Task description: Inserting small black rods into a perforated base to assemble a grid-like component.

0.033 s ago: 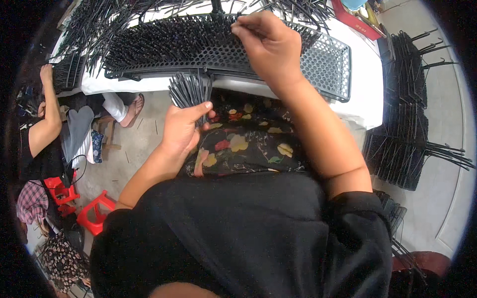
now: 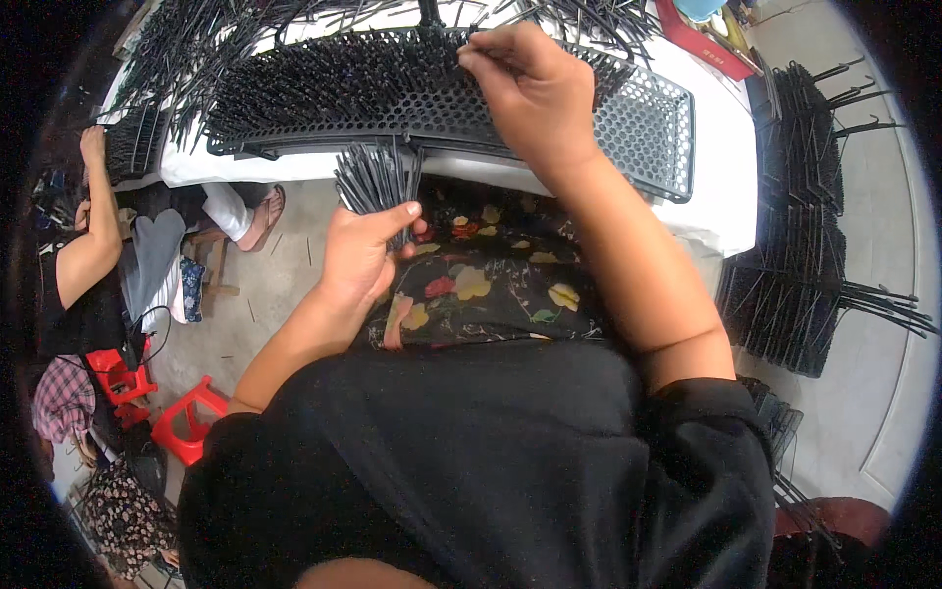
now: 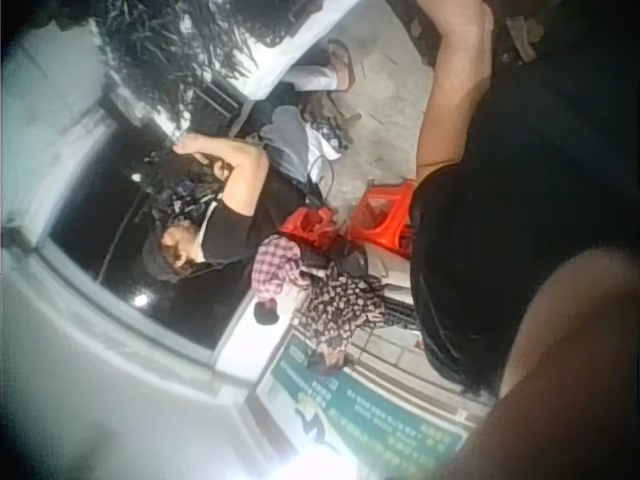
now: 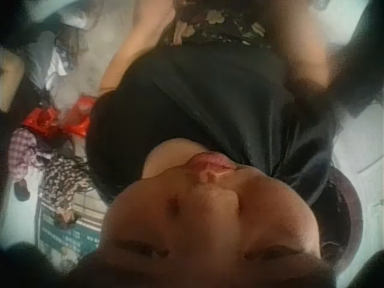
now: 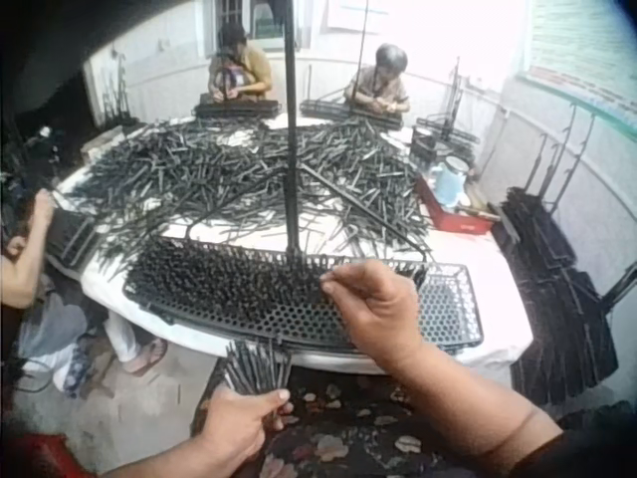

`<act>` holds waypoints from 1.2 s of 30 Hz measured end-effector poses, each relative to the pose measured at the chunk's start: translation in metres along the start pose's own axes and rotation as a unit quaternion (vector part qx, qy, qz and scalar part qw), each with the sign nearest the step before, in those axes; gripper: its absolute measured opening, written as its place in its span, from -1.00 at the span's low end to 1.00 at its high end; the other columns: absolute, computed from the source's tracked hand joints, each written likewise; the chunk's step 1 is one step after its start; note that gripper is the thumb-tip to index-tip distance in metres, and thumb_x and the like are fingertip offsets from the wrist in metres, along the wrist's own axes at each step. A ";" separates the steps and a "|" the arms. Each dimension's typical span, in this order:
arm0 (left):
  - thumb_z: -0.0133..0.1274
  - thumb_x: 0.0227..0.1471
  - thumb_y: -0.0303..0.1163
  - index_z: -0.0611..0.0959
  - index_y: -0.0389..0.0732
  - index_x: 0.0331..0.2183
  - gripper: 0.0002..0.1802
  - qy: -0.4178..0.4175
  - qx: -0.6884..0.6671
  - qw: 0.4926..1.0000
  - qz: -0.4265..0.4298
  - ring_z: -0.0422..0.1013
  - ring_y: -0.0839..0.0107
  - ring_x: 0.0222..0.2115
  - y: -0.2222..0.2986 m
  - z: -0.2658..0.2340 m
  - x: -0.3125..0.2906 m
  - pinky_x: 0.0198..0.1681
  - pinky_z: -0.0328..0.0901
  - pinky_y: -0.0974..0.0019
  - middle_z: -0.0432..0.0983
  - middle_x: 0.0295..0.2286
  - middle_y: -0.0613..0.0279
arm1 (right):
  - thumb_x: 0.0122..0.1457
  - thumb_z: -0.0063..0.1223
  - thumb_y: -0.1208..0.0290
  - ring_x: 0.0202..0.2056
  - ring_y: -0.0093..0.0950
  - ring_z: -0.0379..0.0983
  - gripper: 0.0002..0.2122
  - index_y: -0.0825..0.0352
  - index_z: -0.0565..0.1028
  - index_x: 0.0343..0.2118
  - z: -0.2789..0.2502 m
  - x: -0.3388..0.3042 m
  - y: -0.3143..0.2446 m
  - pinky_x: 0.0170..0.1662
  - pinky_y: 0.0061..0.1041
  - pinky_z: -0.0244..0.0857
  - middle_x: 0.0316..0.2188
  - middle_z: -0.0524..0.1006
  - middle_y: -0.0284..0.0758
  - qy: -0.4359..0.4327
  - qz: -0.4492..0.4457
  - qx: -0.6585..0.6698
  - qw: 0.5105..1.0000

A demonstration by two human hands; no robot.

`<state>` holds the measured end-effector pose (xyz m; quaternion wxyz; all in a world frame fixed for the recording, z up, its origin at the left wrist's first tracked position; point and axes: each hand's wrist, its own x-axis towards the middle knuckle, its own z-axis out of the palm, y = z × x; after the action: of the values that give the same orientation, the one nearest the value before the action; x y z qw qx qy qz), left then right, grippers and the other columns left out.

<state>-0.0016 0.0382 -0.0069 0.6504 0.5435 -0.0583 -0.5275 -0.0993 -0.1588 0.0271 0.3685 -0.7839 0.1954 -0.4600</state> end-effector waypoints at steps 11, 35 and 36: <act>0.15 -0.05 -0.57 0.54 -0.19 -0.33 -0.82 -0.005 0.013 1.000 -0.004 0.45 0.45 -0.51 -0.001 0.000 0.001 -0.57 0.23 0.44 0.52 -0.48 0.28 | 0.01 0.24 0.49 -0.45 -0.49 0.58 -0.88 0.30 0.56 -0.36 0.000 0.015 0.009 -0.38 -0.57 0.42 -0.49 0.61 -0.30 -0.063 -0.060 -0.065 0.994; 0.14 -0.06 -0.60 0.55 -0.21 -0.29 -0.78 -0.043 0.005 0.998 0.035 0.45 0.51 -0.49 -0.001 -0.002 -0.005 -0.58 0.28 0.49 0.51 -0.44 0.30 | 0.05 0.21 0.34 -0.40 -0.38 0.56 -0.76 0.30 0.56 -0.22 0.003 -0.014 -0.032 -0.27 -0.48 0.42 -0.40 0.61 -0.23 -0.175 0.130 -0.051 0.975; 0.14 -0.06 -0.60 0.55 -0.21 -0.29 -0.78 -0.044 0.005 0.998 0.033 0.45 0.51 -0.49 0.000 0.000 -0.006 -0.58 0.28 0.49 0.51 -0.44 0.30 | 0.08 0.22 0.35 -0.38 -0.46 0.57 -0.68 0.35 0.50 -0.12 0.002 -0.019 -0.040 -0.28 -0.52 0.42 -0.40 0.62 -0.19 -0.229 0.202 0.042 0.951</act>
<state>-0.0041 0.0426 -0.0039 0.6619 0.5207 -0.1072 -0.5284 -0.1086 -0.1198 0.0461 0.5215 -0.7959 0.2407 -0.1914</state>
